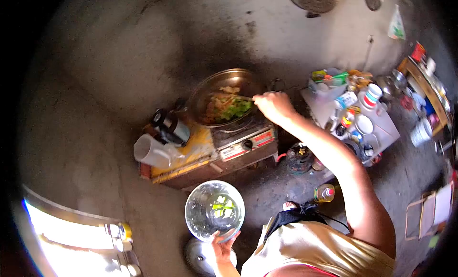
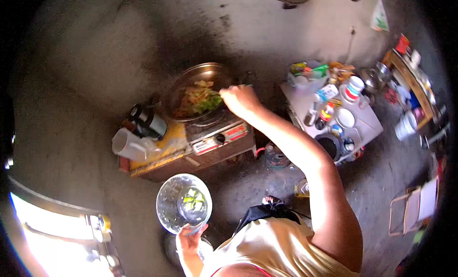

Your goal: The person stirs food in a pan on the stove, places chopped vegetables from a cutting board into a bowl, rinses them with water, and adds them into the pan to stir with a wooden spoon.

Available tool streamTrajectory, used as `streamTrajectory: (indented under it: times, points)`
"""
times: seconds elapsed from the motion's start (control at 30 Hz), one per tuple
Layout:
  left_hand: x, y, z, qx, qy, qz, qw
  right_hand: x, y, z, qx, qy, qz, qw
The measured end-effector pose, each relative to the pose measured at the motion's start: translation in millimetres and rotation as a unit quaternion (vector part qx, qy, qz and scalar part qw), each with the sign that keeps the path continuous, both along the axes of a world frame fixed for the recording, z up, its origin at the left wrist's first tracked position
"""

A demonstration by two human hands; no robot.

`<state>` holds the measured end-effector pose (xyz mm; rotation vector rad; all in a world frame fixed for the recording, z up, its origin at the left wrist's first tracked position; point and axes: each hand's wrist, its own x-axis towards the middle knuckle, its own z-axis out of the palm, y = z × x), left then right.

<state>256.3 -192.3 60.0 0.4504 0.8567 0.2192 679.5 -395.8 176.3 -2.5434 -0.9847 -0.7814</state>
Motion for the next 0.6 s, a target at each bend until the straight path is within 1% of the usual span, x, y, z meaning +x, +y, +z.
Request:
streamTrajectory:
  times: [0.03, 0.1, 0.13, 0.17, 0.23, 0.27, 0.3, 0.33, 0.37, 0.43, 0.5, 0.6]
  points:
    - [0.0, -2.8, 0.1, 0.021, 0.005, 0.001, 1.000, 6.0, 6.1, 4.0, -0.039, 0.006, -0.036, 0.999]
    - [-2.1, -12.1, 8.1, 0.051, -0.003, 0.003, 0.999, 28.6, 19.5, -1.9, -0.018, -0.010, -0.031, 0.999]
    - [-1.2, -18.1, 18.2, 0.070, -0.006, -0.004, 0.998, 40.7, 23.3, -7.4, -0.027, -0.032, -0.006, 0.999]
    - [-3.0, -20.3, 15.5, 0.065, -0.012, 0.018, 0.998, 50.5, 28.0, -13.4, -0.034, -0.055, 0.026, 0.998]
    - [-7.1, -19.0, 4.5, 0.063, 0.000, 0.023, 0.998, 57.6, 30.6, -14.0, -0.085, -0.036, 0.061, 0.994]
    - [-6.7, -22.1, 10.6, 0.075, 0.007, 0.041, 0.996, 57.3, 29.2, -8.3, -0.124, -0.011, 0.066, 0.990]
    - [-10.2, -18.4, 3.6, 0.051, -0.006, 0.039, 0.998, 53.4, 24.2, -0.5, -0.165, 0.014, 0.068, 0.984]
    - [-13.7, -17.2, -3.5, 0.051, -0.006, 0.043, 0.998, 47.1, 16.6, 13.4, -0.185, 0.029, 0.073, 0.980]
    - [-14.5, -17.1, -7.0, 0.050, -0.007, 0.044, 0.998, 39.1, 7.2, 28.2, -0.165, 0.031, 0.100, 0.981]
    - [-8.0, -22.8, 7.6, 0.070, 0.016, 0.065, 0.995, 30.4, -14.0, 56.7, -0.130, 0.033, 0.162, 0.978]
    - [-7.4, -24.1, 18.7, 0.049, 0.001, 0.057, 0.997, 6.7, -30.5, 94.8, -0.100, 0.069, 0.140, 0.983]
    - [-5.3, -22.2, 23.2, 0.053, 0.021, 0.049, 0.997, -24.4, -48.7, 140.5, -0.099, 0.077, 0.114, 0.986]
